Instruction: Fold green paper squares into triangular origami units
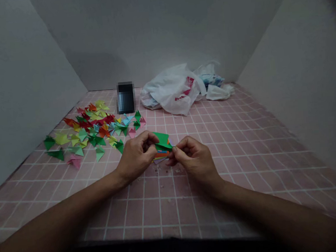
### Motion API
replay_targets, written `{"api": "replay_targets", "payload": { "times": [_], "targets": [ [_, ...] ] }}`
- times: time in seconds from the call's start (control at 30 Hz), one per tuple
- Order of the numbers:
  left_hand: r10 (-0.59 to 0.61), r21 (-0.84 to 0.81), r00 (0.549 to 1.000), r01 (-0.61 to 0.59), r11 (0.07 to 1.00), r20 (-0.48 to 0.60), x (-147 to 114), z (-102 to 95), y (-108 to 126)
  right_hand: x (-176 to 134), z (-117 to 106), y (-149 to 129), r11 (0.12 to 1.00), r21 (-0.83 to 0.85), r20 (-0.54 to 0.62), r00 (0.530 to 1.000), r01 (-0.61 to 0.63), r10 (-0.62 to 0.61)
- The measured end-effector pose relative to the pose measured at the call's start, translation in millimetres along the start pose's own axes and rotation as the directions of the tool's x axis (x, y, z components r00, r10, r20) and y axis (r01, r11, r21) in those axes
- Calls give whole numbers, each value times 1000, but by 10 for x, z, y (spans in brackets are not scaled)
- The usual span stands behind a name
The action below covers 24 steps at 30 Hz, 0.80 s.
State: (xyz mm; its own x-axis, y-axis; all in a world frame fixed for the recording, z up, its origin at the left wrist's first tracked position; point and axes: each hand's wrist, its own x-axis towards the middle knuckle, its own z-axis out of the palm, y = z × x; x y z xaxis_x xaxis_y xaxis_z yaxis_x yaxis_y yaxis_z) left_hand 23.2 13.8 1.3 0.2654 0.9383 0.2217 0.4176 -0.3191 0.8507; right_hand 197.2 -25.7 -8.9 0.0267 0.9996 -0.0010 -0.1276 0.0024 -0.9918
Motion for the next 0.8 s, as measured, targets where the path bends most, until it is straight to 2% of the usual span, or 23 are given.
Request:
{"api": "replay_targets", "payload": {
  "times": [0.1,0.23,0.33,0.53,0.8],
  "targets": [
    [-15,-140,998,7,990,-54,-22,35,-42,48,-20,-1,992,108,-24,997,-70,73],
    [-73,-287,995,88,954,64,-54,127,-51,113,-45,41,938,308,-6,986,-159,169],
    [-114,-385,985,156,910,130,-65,183,-36,114,-46,66,907,372,27,979,-196,200],
    [-123,-430,982,173,886,142,-57,194,-45,63,-4,101,899,373,73,974,-228,216],
    [-138,-498,981,189,846,138,-58,187,-33,37,14,130,917,352,62,982,-189,178]
  ]
}}
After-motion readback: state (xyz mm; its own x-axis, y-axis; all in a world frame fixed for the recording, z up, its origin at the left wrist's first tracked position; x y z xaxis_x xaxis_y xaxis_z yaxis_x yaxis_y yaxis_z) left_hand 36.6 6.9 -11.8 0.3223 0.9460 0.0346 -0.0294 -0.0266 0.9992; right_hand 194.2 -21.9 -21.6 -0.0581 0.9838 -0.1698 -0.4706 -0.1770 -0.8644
